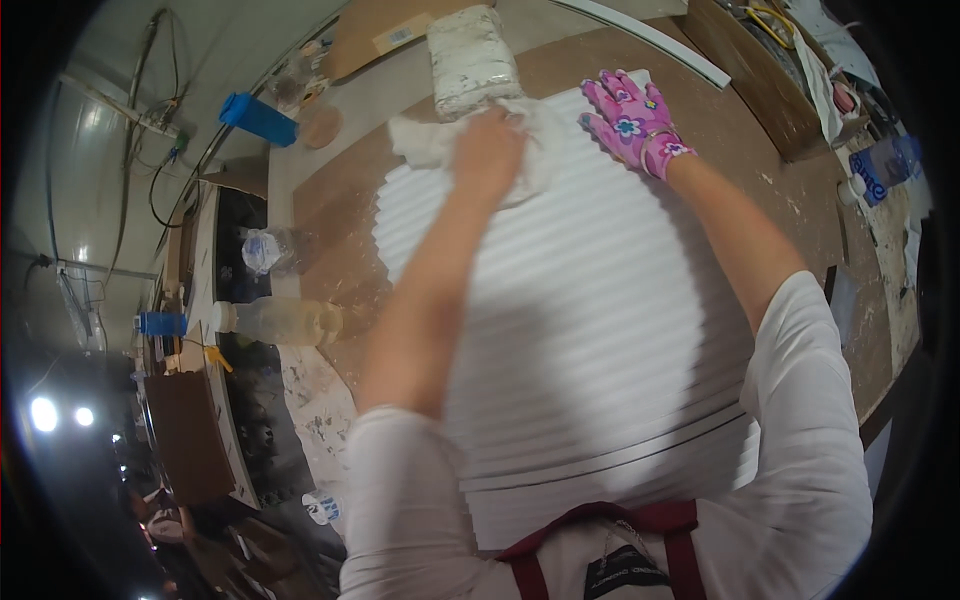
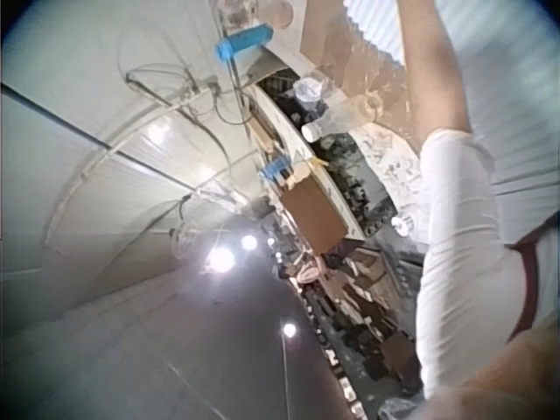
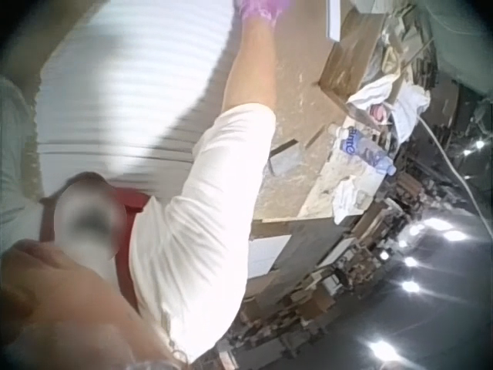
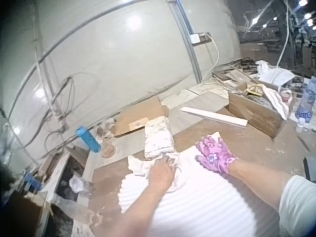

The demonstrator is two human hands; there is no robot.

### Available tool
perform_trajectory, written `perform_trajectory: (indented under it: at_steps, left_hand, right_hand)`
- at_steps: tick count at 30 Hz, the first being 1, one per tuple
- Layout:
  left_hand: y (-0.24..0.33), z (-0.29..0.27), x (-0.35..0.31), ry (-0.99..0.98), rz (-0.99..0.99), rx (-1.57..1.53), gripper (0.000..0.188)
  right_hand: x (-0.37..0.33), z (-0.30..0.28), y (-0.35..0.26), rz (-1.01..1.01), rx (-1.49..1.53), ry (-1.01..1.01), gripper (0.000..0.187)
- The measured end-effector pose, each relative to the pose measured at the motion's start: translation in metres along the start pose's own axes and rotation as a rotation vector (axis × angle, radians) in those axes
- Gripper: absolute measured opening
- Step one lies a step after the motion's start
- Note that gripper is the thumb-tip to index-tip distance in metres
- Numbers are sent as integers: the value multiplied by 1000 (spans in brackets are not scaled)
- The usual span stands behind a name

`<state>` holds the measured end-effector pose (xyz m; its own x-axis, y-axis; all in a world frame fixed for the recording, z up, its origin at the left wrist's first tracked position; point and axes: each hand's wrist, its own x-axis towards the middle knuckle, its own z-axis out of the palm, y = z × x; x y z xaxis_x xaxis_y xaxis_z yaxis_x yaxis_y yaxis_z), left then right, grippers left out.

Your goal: The person cleans a stack of white molding strips by wiping them with a white cloth and a small block.

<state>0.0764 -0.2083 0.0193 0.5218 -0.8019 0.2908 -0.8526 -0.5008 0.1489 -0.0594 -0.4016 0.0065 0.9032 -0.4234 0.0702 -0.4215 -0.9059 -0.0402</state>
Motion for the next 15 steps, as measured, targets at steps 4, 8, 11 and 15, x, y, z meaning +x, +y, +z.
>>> perform_trajectory:
  at_steps: [4,8,11,15]
  left_hand:
    - [-50,33,-12,194,22,93,39]
    - [-164,-47,-76,-75,-348,281,37]
    - [-172,-99,-90,-44,-527,349,40]
    - [-60,-70,-27,158,-51,72,36]
  right_hand:
    - [0,2,-1,-21,-133,-17,62]
    - [2,4,0,-2,-14,16,62]
    - [3,5,1,4,-87,1,64]
    - [3,5,2,9,-63,-1,64]
